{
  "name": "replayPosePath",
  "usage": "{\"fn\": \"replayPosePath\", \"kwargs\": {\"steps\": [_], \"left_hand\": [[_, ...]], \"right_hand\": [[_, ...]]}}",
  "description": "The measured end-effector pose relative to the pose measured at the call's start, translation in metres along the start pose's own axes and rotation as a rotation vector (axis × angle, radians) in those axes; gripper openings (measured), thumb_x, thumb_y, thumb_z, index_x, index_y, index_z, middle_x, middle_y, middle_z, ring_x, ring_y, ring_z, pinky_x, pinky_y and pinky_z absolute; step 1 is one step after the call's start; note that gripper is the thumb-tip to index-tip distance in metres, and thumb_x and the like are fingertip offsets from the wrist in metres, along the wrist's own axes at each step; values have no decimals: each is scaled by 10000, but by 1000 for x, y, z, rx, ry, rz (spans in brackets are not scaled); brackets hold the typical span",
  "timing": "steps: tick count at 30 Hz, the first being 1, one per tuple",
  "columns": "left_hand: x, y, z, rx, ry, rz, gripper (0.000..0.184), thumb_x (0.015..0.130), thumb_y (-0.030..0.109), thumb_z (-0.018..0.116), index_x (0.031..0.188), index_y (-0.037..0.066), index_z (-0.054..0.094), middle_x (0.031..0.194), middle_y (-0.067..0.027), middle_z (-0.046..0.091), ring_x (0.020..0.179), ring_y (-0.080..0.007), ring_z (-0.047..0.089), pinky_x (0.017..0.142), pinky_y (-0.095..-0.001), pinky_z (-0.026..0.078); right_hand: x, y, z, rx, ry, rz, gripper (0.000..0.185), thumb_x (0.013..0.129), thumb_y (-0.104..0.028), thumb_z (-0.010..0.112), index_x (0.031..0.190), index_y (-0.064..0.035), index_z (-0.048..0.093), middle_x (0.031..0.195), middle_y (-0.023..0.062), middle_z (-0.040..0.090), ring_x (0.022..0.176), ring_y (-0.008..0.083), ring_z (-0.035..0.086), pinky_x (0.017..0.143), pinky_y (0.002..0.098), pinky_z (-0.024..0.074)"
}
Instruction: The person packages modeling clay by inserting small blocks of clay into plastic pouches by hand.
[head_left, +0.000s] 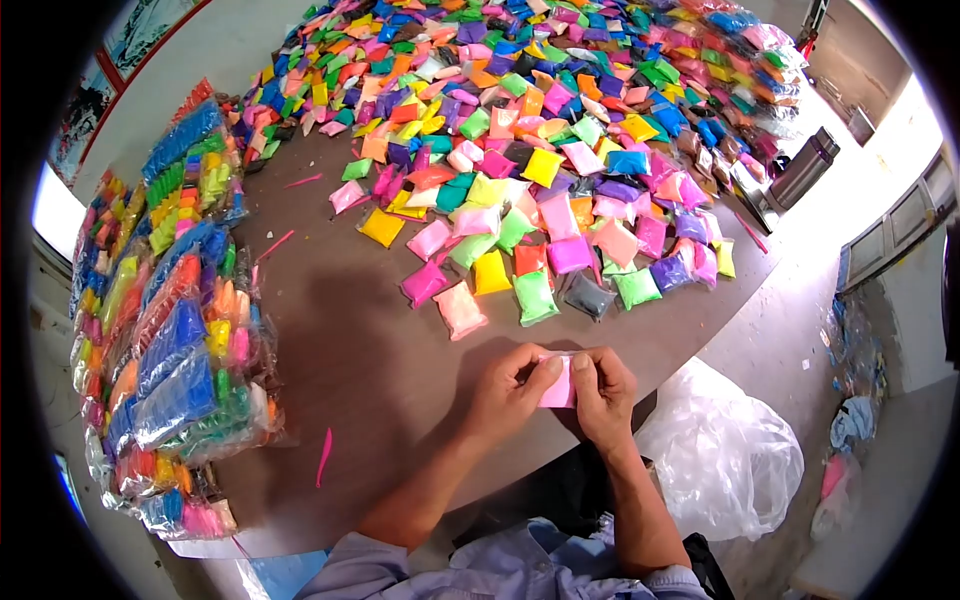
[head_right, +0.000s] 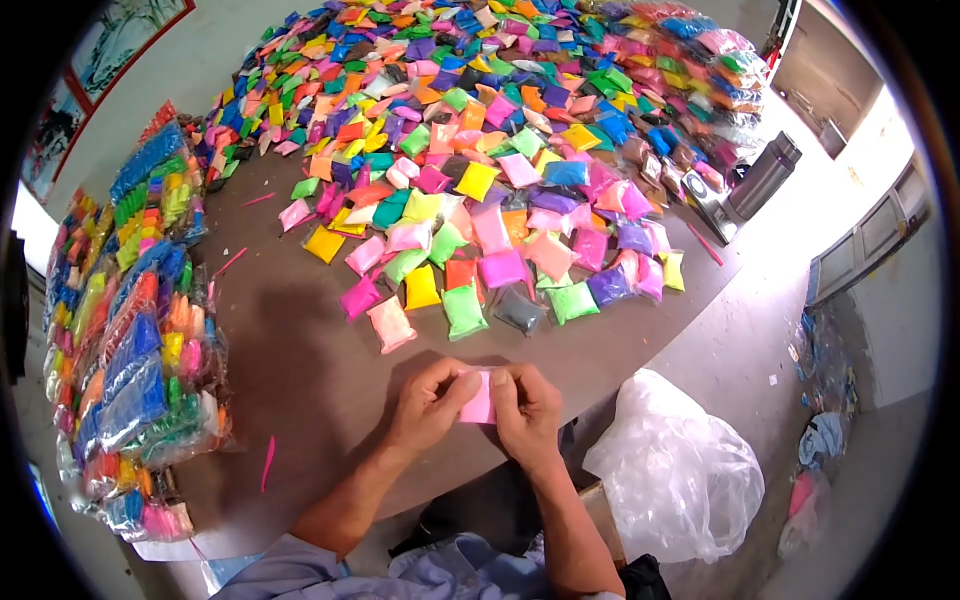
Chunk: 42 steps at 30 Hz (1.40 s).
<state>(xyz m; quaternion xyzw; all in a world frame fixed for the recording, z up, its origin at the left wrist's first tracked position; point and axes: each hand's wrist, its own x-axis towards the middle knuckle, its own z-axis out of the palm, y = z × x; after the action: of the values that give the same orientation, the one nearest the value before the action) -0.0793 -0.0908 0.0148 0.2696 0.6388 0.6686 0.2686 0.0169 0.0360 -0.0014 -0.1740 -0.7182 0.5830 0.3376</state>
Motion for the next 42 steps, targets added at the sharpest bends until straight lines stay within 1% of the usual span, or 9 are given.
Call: {"fn": "replayPosePath", "kwargs": {"steps": [2, 5, 15, 26, 31, 36, 38, 40, 42], "left_hand": [[0, 1, -2, 67, -24, 13, 204, 1039, 200, 629, 1036, -1, 662, 847, 19, 625, 765, -38, 529, 658, -243, 469], [2, -3, 1, 45, 24, 98, 164, 1015, 178, 668, 995, 17, 694, 763, 60, 578, 683, -16, 481, 586, -219, 391], [0, -8, -1, 92, 30, 23, 222, 1046, 220, 627, 1003, 5, 663, 824, 22, 608, 747, -45, 527, 664, -239, 468], [2, -5, 3, 108, 43, 47, 152, 1015, 156, 666, 962, 14, 681, 810, 45, 614, 735, -22, 515, 640, -224, 434], [1, -12, 3, 83, 73, 25, 161, 1015, 156, 666, 953, 8, 675, 808, 45, 610, 728, -19, 510, 638, -219, 431], [1, -3, 7, 15, 52, -22, 165, 1020, 158, 655, 952, 8, 660, 798, 48, 596, 720, -19, 496, 632, -218, 421], [2, 1, 6, 155, -4, 77, 174, 1027, 167, 649, 949, 11, 649, 788, 53, 586, 717, -17, 480, 624, -218, 409], [3, -5, 4, 159, 7, 85, 175, 1025, 165, 651, 941, 11, 645, 785, 54, 585, 715, -18, 477, 622, -220, 408], [2, -9, 2, 165, 17, 94, 177, 1023, 164, 654, 934, 12, 641, 781, 54, 583, 714, -20, 474, 620, -222, 406]], "right_hand": [[0, 3, 1, 15, -11, 19, 161, 1014, -113, 632, 921, 18, 636, 699, -10, 536, 644, 50, 450, 564, 249, 382], [1, -1, 0, -14, -20, 19, 156, 1011, -113, 633, 925, 17, 637, 693, -10, 535, 634, 51, 449, 556, 250, 381], [1, -4, 2, -67, 5, -7, 137, 991, -99, 643, 918, 16, 648, 667, 8, 537, 607, 66, 462, 547, 258, 394], [-1, 2, 2, -42, -10, -27, 141, 979, -117, 670, 907, 4, 679, 640, 33, 568, 570, 73, 490, 531, 266, 408], [0, -4, 1, -141, -96, 4, 197, 1027, -149, 622, 932, 22, 642, 697, -4, 560, 643, 59, 479, 575, 251, 407], [-2, 3, 0, -53, -7, 11, 195, 1029, -158, 627, 956, 23, 644, 695, -12, 559, 646, 54, 472, 570, 253, 404], [-2, 4, 3, -21, 37, 3, 192, 1028, -158, 630, 966, 23, 643, 698, -13, 561, 646, 53, 469, 569, 254, 402], [-1, 3, 5, 7, 86, 28, 167, 988, -124, 659, 885, 6, 636, 673, 66, 560, 615, 106, 513, 558, 291, 422], [-1, 5, 2, -80, -10, 5, 177, 1021, -143, 623, 925, 5, 638, 708, 25, 563, 649, 81, 492, 578, 271, 414]]}}
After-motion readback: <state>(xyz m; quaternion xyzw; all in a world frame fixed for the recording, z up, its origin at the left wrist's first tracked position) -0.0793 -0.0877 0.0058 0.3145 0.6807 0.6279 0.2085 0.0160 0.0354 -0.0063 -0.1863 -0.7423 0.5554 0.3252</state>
